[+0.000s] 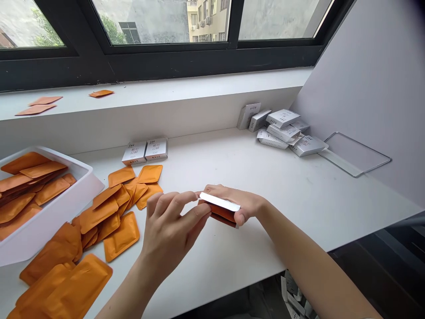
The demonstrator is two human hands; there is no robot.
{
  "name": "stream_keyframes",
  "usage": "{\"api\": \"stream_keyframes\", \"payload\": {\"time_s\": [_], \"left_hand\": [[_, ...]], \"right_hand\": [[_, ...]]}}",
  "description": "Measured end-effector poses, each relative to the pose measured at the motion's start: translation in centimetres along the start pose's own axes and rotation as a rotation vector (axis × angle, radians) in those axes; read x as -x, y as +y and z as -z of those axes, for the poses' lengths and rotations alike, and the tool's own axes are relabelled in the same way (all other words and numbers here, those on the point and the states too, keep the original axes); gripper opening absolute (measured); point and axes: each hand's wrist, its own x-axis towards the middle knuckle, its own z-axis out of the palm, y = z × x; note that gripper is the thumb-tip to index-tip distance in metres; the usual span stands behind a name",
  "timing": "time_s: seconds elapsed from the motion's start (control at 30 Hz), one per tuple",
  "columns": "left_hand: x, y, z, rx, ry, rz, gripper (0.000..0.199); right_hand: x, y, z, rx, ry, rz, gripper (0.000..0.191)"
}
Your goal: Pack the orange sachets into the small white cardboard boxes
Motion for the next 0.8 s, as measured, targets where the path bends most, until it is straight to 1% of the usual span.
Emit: {"api": "stream_keyframes", "payload": {"time_s": [0.07, 0.13, 0.27, 0.4, 0.47, 0.53, 0.63, 0.73, 0.8], "left_hand": [[-0.1, 0.1, -0.1, 0.016, 0.009, 0.038, 0.008], [-0.1, 0.2, -0.3, 0.014, -0.003, 0.044, 0.008], [-0.1, 0.1, -0.5, -0.022, -0.013, -0.011, 0.009], [0.2, -0.2, -0.4, 0.067, -0.100, -0.046, 0.006], [0.2, -0.1, -0.4, 0.085, -0.127, -0.045, 0.009], [0.1, 0.0, -0.4, 0.089, -0.159, -0.033, 0.013], [-0.1, 0.2, -0.3, 0.100, -0.252, 0.028, 0.018], [-0.3, 0.5, -0.1, 0.053, -0.327, 0.130, 0.020], [-0.3, 0.5, 0.0, -0.001, -0.334, 0.199, 0.016]], "right_hand": [[0.0, 0.0, 0.0, 0.005, -0.005, 0.015, 0.081], [0.0, 0.1, -0.1, 0.033, -0.021, 0.023, 0.083], [-0.1, 0.1, -0.3, 0.094, -0.068, 0.019, 0.085], [-0.2, -0.2, -0.3, 0.016, -0.040, 0.062, 0.080], [-0.4, -0.4, -0.4, -0.047, -0.025, 0.090, 0.078], [-0.6, -0.6, -0.7, -0.060, -0.034, 0.096, 0.077], [-0.7, -0.5, -1.2, -0.007, -0.037, 0.089, 0.076], [-0.8, -0.3, -1.8, 0.047, 0.040, 0.098, 0.075], [-0.9, -0.3, -2.1, 0.078, 0.084, 0.086, 0.076]]}}
